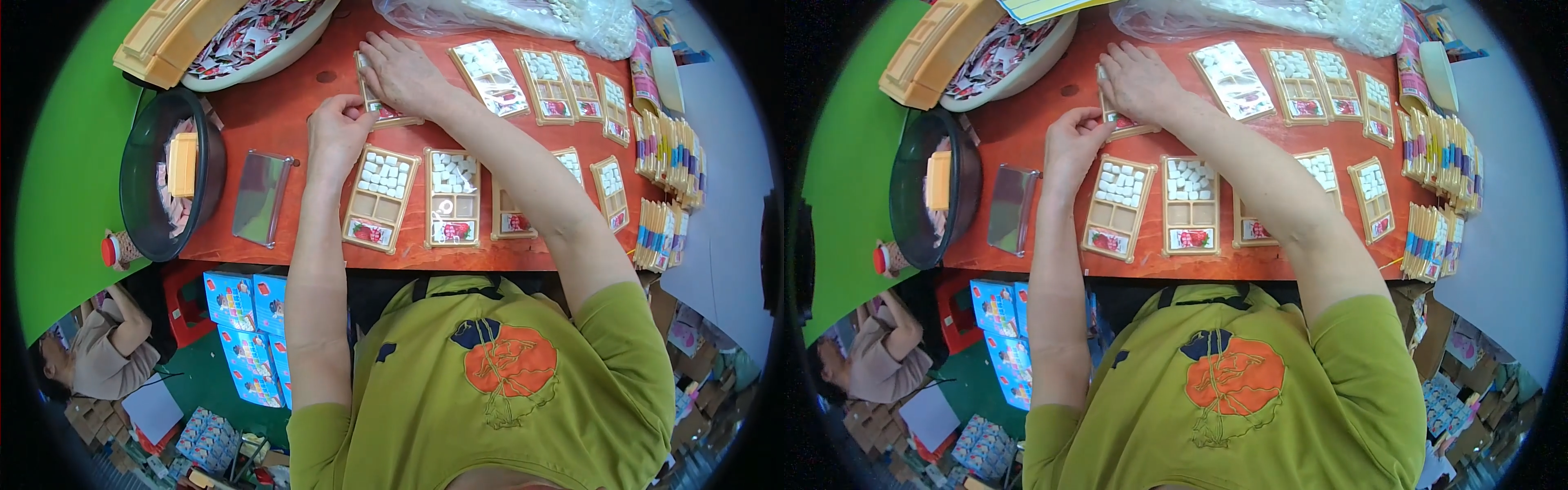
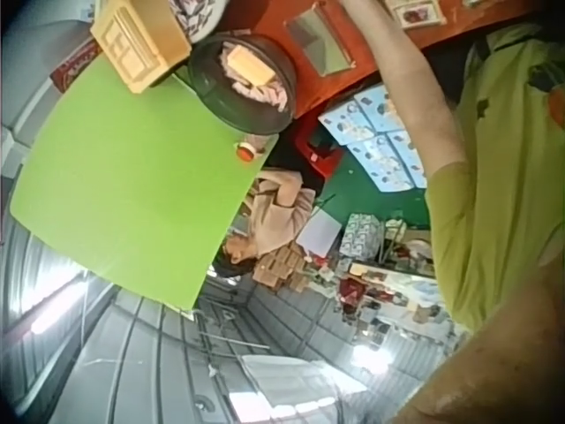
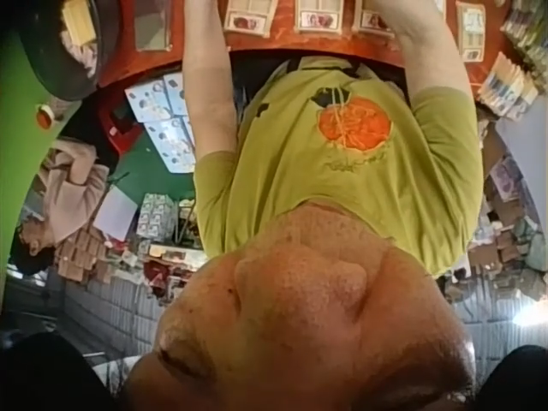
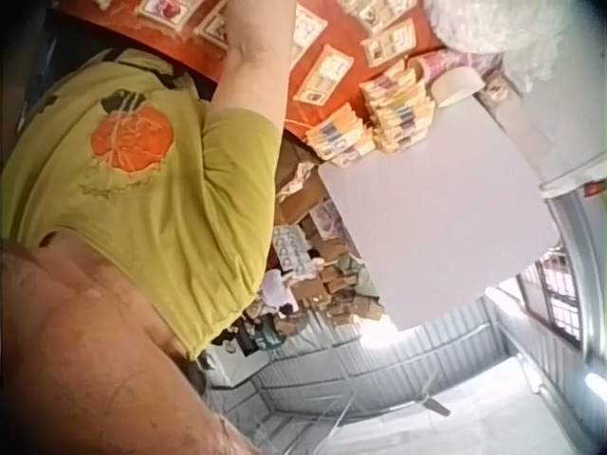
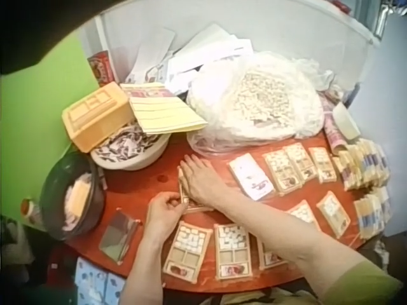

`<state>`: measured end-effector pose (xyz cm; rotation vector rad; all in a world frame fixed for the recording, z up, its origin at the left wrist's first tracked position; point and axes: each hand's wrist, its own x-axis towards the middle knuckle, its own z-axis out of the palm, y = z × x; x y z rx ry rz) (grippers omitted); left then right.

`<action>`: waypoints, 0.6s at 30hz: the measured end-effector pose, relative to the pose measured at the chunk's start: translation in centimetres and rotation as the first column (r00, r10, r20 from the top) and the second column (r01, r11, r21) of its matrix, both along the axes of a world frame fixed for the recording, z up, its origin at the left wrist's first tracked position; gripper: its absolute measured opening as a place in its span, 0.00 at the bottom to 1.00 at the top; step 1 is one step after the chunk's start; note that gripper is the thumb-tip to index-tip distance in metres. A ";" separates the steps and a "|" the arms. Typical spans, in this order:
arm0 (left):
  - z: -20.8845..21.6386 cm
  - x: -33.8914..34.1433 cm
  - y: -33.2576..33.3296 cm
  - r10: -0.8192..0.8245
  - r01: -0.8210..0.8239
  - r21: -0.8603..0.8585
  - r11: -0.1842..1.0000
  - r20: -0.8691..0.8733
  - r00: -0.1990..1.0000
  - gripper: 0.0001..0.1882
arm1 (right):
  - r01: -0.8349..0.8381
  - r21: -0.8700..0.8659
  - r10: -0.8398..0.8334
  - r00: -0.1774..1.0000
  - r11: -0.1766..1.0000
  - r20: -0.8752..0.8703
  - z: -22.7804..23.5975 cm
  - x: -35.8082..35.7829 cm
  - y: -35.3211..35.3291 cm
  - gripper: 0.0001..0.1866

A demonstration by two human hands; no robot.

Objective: Packaging small plastic trays with white cubes into plastic sleeves and sealing them with decorative labels.

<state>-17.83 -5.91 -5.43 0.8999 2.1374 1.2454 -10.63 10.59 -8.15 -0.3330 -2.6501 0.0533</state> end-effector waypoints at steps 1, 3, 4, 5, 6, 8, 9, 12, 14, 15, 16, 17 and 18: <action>-0.1 -0.1 -0.1 -0.025 0.025 -0.010 1.000 -0.006 1.000 0.17 | -0.001 0.046 0.000 1.000 0.999 0.013 0.0 -0.1 0.1 0.25; -0.5 -0.7 -0.3 -0.041 0.041 -0.007 0.999 0.011 0.999 0.18 | -0.047 0.062 0.046 0.999 0.997 0.019 0.6 -0.5 0.7 0.24; -0.6 -0.9 -0.4 -0.056 0.056 -0.003 0.998 0.025 0.998 0.19 | -0.095 0.078 0.093 0.995 0.992 0.024 1.0 -0.8 1.0 0.23; -0.8 -0.8 -0.3 -0.056 0.056 0.000 0.998 0.021 0.998 0.19 | -0.095 0.082 0.093 0.995 0.992 0.021 1.3 -0.5 0.9 0.23; -0.8 -0.5 -0.3 -0.034 0.033 0.016 0.999 0.010 0.999 0.20 | -0.027 0.033 0.026 0.999 0.999 0.035 1.5 -0.2 0.3 0.23; -0.9 0.1 -0.4 -0.003 0.003 0.033 0.999 -0.003 1.000 0.21 | 0.033 -0.015 -0.032 0.998 0.999 0.050 2.0 0.2 -0.5 0.22; -0.8 0.3 -0.3 -0.007 0.008 0.027 1.000 -0.047 0.999 0.21 | 0.046 -0.129 -0.033 0.994 0.991 0.101 2.1 0.4 -0.5 0.22; -0.7 0.2 -0.2 -0.015 0.016 0.013 1.000 -0.076 0.997 0.23 | 0.065 -0.335 -0.037 0.995 0.940 0.091 2.2 0.5 0.1 0.23; -0.9 0.1 -0.2 -0.045 0.048 0.026 0.999 -0.097 0.994 0.24 | 0.062 -0.425 -0.055 0.998 0.903 0.029 2.1 0.7 1.5 0.23; -0.7 0.1 -0.4 -0.040 0.043 0.029 0.999 -0.099 0.994 0.24 | -0.013 -0.642 -0.040 0.997 0.767 -0.068 2.5 0.9 1.6 0.23; -0.6 0.2 -0.6 -0.028 0.030 0.035 0.999 -0.066 0.997 0.23 | -0.106 -0.809 -0.049 0.985 0.578 -0.164 2.7 1.0 1.7 0.22; -0.5 0.2 -0.9 -0.016 0.017 0.041 0.999 -0.032 0.999 0.23 | -0.066 -0.759 -0.069 0.987 0.648 -0.145 2.9 1.4 1.7 0.21; -0.4 0.3 -1.0 -0.016 0.018 0.046 0.999 -0.035 0.999 0.23 | -0.068 -0.755 -0.069 0.987 0.652 -0.148 2.9 1.4 1.6 0.21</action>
